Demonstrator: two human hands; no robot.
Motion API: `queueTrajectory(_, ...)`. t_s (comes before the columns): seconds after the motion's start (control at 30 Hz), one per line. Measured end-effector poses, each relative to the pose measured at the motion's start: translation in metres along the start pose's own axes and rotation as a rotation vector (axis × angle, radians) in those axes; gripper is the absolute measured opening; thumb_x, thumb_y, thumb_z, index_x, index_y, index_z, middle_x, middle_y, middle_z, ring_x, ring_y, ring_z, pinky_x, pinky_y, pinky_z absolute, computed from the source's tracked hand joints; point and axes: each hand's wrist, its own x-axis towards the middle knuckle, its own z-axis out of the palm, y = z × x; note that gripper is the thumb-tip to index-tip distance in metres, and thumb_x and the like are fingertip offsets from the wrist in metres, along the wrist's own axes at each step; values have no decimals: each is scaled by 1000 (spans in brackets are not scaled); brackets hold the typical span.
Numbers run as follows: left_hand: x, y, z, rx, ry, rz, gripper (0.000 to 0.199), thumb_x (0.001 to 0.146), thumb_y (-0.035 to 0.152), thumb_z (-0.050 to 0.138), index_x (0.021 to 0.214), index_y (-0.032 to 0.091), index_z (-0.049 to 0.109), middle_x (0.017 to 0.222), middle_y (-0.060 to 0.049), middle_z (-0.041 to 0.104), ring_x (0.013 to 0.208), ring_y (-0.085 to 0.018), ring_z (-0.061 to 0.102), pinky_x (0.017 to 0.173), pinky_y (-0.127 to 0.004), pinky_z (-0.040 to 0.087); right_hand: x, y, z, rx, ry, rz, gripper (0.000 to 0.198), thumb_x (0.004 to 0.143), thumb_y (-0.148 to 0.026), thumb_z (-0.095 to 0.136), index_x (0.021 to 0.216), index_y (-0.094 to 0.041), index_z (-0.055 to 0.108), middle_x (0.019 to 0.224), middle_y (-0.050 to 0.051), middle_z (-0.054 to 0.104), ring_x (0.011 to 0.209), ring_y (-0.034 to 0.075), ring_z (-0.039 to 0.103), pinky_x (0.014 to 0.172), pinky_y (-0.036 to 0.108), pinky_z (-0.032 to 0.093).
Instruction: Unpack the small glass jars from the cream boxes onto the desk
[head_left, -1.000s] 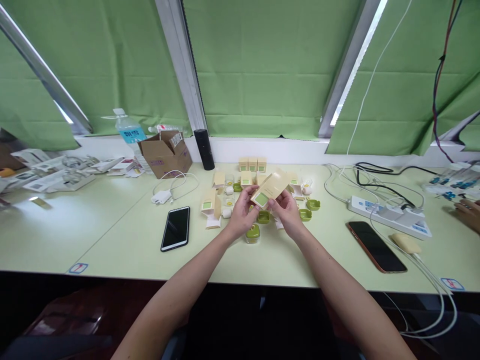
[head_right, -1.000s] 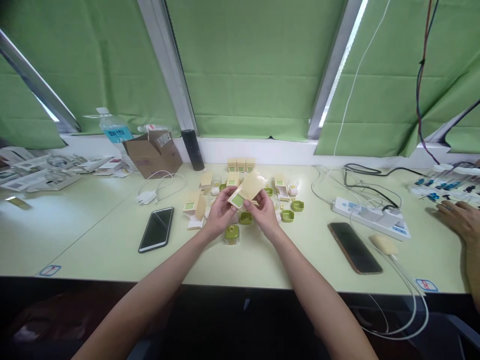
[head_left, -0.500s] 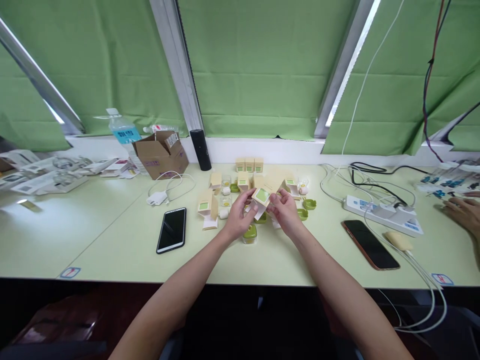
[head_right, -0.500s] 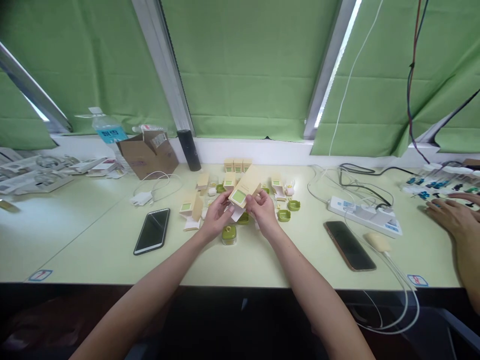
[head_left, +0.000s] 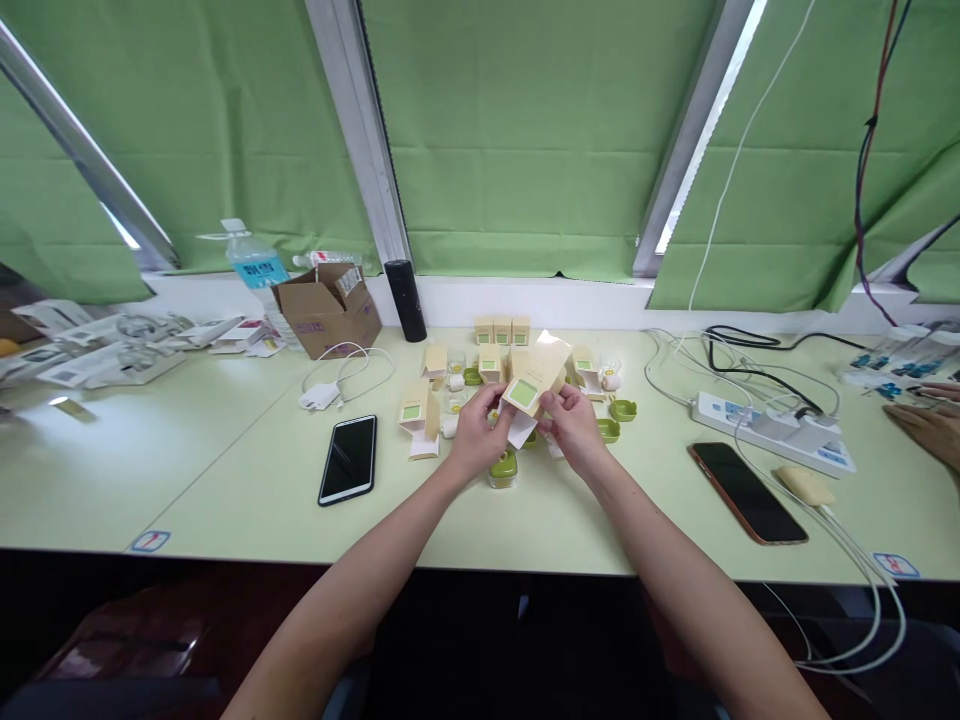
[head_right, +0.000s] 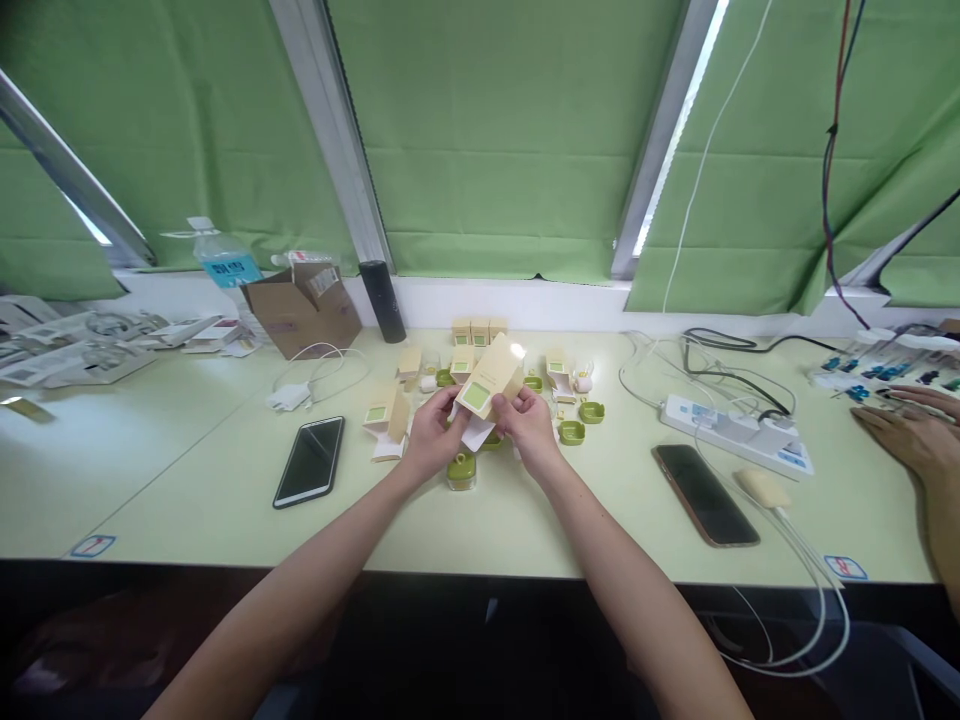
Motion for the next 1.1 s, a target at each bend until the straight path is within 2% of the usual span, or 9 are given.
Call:
queueTrajectory(0.13, 2, -1, 2, -196, -37, -64, 37, 86, 43, 77, 111, 20, 64, 112, -10, 72, 103, -24, 69, 93, -38, 55, 0, 1, -2, -24, -18, 11, 60, 61, -63, 92, 98, -20, 73, 87, 6, 80, 50, 12, 55, 41, 26, 41)
queueTrajectory(0.27, 2, -2, 3, -286, -111, -86, 56, 76, 40, 87, 120, 19, 59, 122, -12, 70, 113, -27, 68, 98, -40, 54, 2, 0, -5, -26, 13, 9, 57, 63, -61, 92, 98, -20, 74, 80, 5, 79, 48, 13, 54, 40, 26, 40)
queueTrajectory(0.43, -1, -1, 2, -329, -162, -137, 63, 77, 46, 86, 126, 19, 56, 124, -13, 68, 112, -28, 68, 93, -38, 56, 2, -4, -6, 4, 9, 34, 50, 64, -54, 94, 95, -19, 75, 79, 5, 79, 48, 12, 56, 38, 23, 37)
queueTrajectory(0.53, 0, 1, 0, -370, -154, -125, 59, 82, 56, 80, 122, 18, 59, 117, -12, 70, 105, -26, 69, 89, -36, 57, 2, -5, -6, -6, 18, 30, 49, 62, -52, 95, 92, -19, 76, 80, 6, 80, 49, 12, 58, 38, 23, 37)
queueTrajectory(0.6, 2, 3, -2, -351, -133, -123, 54, 83, 60, 76, 113, 17, 63, 108, -11, 72, 99, -24, 69, 86, -34, 57, 2, -4, -7, -35, 50, 16, 49, 61, -51, 95, 93, -19, 76, 82, 7, 81, 51, 15, 62, 40, 24, 41)
queueTrajectory(0.73, 5, 3, -2, -205, -106, -189, 47, 82, 63, 75, 89, 17, 68, 83, -5, 70, 77, -19, 65, 70, -30, 54, 3, 0, -8, -79, 127, -38, 51, 60, -49, 96, 97, -20, 77, 92, 9, 83, 74, 26, 77, 63, 37, 61)
queueTrajectory(0.83, 5, 1, -1, -161, -116, -264, 47, 79, 62, 78, 76, 17, 66, 67, -2, 63, 61, -16, 57, 55, -28, 48, 3, 3, -9, -99, 139, -53, 49, 60, -49, 95, 96, -21, 78, 93, 9, 83, 80, 29, 79, 72, 42, 64)
queueTrajectory(0.97, 4, -2, -2, -211, -112, -328, 48, 75, 63, 80, 72, 18, 64, 63, -1, 59, 55, -15, 54, 47, -27, 45, 3, 4, -9, -124, 129, -46, 46, 62, -49, 94, 94, -20, 78, 89, 9, 83, 79, 29, 79, 74, 43, 64)
queueTrajectory(1.1, 5, -1, -4, -175, -68, -298, 49, 75, 63, 80, 69, 17, 65, 62, -1, 59, 55, -14, 52, 48, -26, 43, 2, 2, -7, -151, 110, -42, 50, 61, -52, 93, 96, -20, 77, 82, 8, 82, 72, 28, 77, 66, 41, 63)
